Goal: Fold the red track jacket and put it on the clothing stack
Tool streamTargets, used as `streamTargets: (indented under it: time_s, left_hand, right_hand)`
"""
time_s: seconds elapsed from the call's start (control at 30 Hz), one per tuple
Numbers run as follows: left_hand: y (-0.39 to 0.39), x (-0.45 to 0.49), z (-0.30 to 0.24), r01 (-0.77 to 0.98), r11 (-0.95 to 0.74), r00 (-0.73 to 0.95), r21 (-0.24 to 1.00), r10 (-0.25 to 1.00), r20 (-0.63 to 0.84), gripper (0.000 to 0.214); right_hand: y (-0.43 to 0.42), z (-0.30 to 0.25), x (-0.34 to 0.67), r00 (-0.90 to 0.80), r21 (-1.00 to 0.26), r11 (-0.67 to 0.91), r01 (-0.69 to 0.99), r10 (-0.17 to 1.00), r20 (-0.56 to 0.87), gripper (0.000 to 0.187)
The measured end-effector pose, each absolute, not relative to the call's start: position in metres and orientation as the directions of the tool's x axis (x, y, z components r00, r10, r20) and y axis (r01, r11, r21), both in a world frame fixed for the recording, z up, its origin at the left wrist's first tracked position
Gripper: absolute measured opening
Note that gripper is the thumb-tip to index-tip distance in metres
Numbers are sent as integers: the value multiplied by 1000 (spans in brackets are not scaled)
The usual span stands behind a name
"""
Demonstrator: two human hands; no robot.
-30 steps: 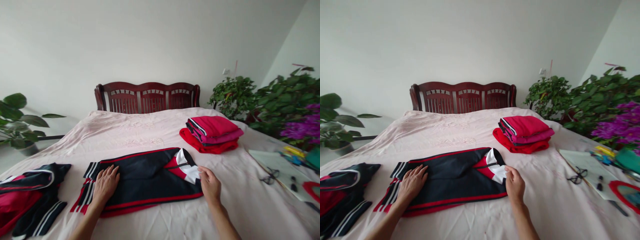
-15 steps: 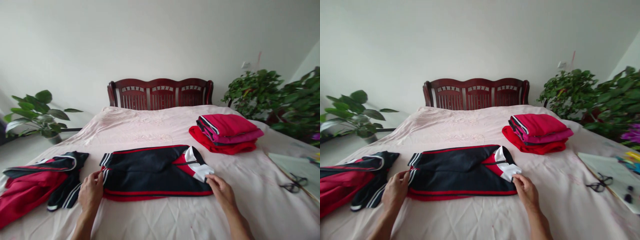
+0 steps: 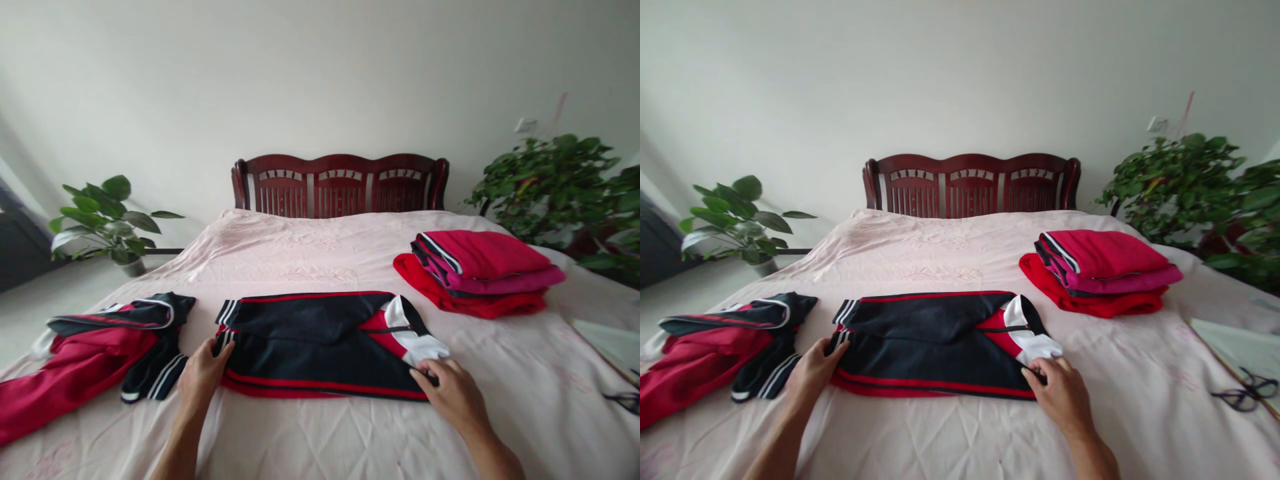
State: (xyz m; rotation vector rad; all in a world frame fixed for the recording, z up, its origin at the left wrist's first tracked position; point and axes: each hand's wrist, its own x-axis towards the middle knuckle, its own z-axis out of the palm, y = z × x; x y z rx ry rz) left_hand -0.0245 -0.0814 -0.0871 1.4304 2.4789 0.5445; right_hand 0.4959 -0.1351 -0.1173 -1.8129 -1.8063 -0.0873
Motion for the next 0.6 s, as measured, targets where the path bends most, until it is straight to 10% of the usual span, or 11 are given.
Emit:
streamTargets:
  time_s: [0.6]
  left_hand:
    - [-87,-32,-86,772,527,-612,356,768,190,53]
  right_hand:
    - [-132,-122,496,102,-218,12,976,857,505,32]
